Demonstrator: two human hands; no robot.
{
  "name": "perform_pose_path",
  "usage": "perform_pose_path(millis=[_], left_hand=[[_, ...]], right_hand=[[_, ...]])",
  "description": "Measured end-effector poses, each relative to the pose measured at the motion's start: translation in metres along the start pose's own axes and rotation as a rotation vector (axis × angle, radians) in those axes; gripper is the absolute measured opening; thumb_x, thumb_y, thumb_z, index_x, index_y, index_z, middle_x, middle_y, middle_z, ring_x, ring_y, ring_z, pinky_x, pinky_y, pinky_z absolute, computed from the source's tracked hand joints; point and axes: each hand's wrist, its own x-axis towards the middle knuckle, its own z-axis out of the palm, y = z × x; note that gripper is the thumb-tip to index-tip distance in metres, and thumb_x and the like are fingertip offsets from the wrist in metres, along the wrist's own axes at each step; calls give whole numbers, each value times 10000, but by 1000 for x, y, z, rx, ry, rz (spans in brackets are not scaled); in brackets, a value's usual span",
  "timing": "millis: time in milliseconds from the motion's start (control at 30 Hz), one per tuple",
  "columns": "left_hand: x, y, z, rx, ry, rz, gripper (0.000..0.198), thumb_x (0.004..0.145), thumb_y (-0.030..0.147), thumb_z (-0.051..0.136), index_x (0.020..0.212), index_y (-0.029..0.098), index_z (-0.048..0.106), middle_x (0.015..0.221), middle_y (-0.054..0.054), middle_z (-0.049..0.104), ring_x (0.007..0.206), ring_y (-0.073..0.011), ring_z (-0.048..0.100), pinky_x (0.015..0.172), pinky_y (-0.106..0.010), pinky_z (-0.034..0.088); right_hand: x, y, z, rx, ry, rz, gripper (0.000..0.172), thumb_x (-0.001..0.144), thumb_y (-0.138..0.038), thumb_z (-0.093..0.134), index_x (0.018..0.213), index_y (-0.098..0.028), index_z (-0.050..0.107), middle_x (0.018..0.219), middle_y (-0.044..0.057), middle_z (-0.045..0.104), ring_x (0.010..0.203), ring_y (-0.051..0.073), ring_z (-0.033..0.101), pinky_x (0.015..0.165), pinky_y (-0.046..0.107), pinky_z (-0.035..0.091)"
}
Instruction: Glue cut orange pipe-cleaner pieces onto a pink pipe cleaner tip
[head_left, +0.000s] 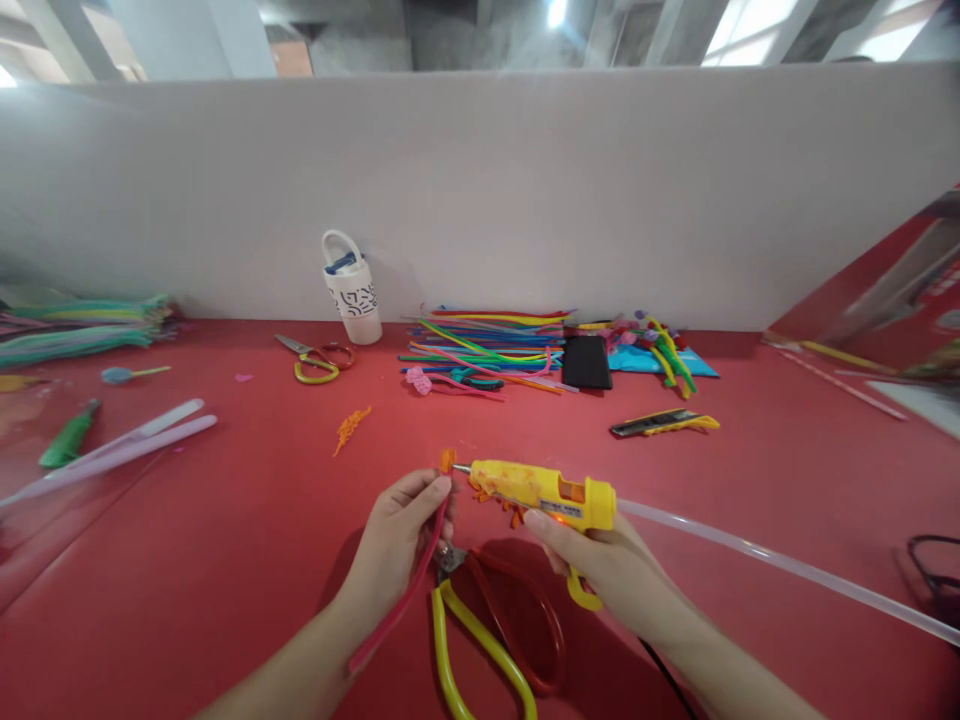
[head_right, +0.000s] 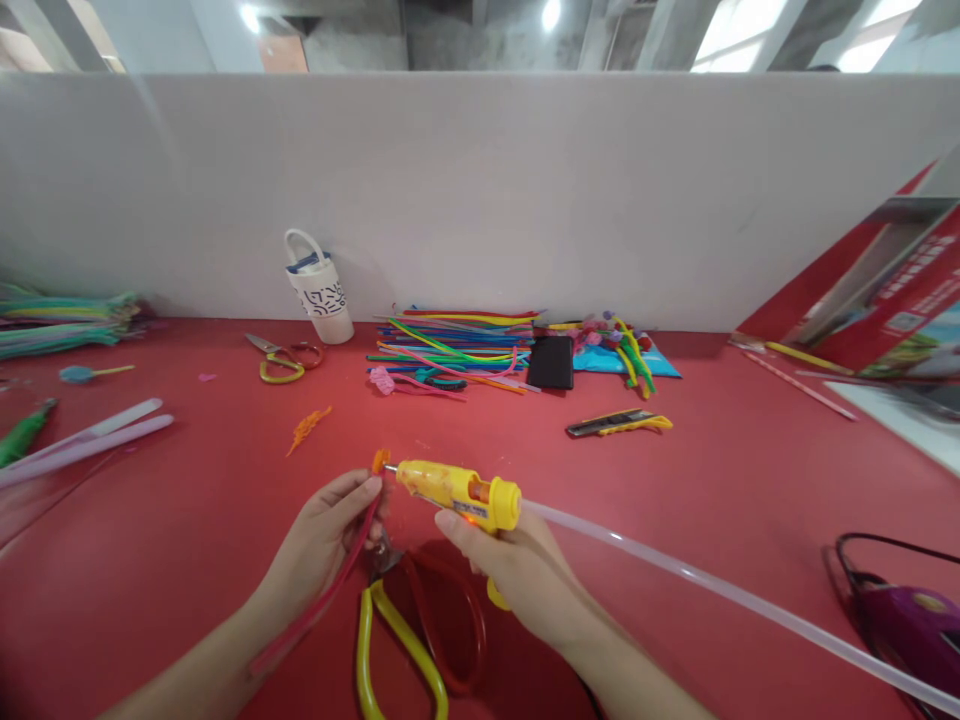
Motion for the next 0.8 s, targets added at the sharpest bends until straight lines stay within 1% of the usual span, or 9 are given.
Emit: perform_pose_path(millis=[133, 300, 367, 433, 500, 567, 667, 733, 800], left_hand=[[1, 1, -2, 17, 4, 17, 173, 692, 312, 670, 676, 151, 610, 529, 39, 573, 393, -41, 472, 392, -150, 379], [4, 7, -4, 41, 35, 46, 185, 691, 320, 666, 696, 139, 622, 544, 29, 586, 407, -39, 482, 394, -136, 373], [5, 9, -5, 57, 41, 63, 182, 701, 315, 655, 698, 136, 620, 554, 21, 600, 417, -45, 496, 406, -141, 380], [4, 11, -5, 79, 27, 73, 171, 711, 305, 645, 708, 136, 618, 566, 14, 613, 427, -55, 515, 423, -153, 393], [2, 13, -4, 111, -5, 76, 158, 726, 295, 634, 735, 138, 621, 585, 4, 629, 442, -68, 536, 438, -165, 407], [-1, 14, -3, 144, -30, 81, 139, 741, 282, 626, 762, 145, 617, 611, -6, 646, 476, -83, 560, 456, -174, 418], [-7, 16, 1, 177, -44, 71, 116, 751, 269, 622, 781, 157, 612, 651, -16, 659, 532, -103, 584, 471, -184, 427], [-8, 16, 2, 170, -59, 46, 114, 753, 263, 623, 780, 153, 616, 687, -23, 659, 577, -105, 593, 500, -185, 438], [-8, 16, 3, 142, -76, 15, 113, 755, 255, 620, 770, 144, 615, 717, -23, 648, 600, -95, 589, 524, -180, 441]], right_hand=[[-1, 0, 2, 32, -22, 11, 328, 713, -427, 555, 514, -186, 454, 474, -52, 411, 458, 80, 367, 431, 207, 299], [10, 9, -2, 88, 72, 37, 319, 711, -462, 536, 593, -166, 550, 535, -15, 505, 499, 104, 435, 456, 220, 329], [17, 15, -9, 81, 96, 46, 245, 688, -401, 551, 678, -159, 588, 568, -12, 523, 512, 109, 445, 453, 221, 323], [25, 19, -17, 42, 91, 2, 185, 646, -281, 546, 761, -154, 615, 588, -18, 534, 515, 108, 445, 457, 218, 319], [32, 22, -25, -71, 119, -38, 219, 640, -236, 515, 810, -151, 625, 625, -12, 568, 515, 110, 462, 462, 218, 328], [39, 24, -31, -301, 190, -40, 201, 687, -286, 509, 789, -153, 620, 628, -5, 587, 499, 119, 485, 453, 222, 330], [48, 31, -36, -614, 303, -27, 286, 753, -415, 496, 629, -164, 558, 563, 23, 566, 469, 146, 501, 433, 238, 292], [53, 36, -38, -716, 360, -43, 333, 774, -433, 491, 555, -182, 497, 555, 54, 558, 486, 170, 516, 446, 253, 262], [55, 41, -40, -816, 400, -79, 339, 787, -418, 492, 535, -192, 471, 546, 70, 554, 505, 189, 528, 465, 266, 246]])
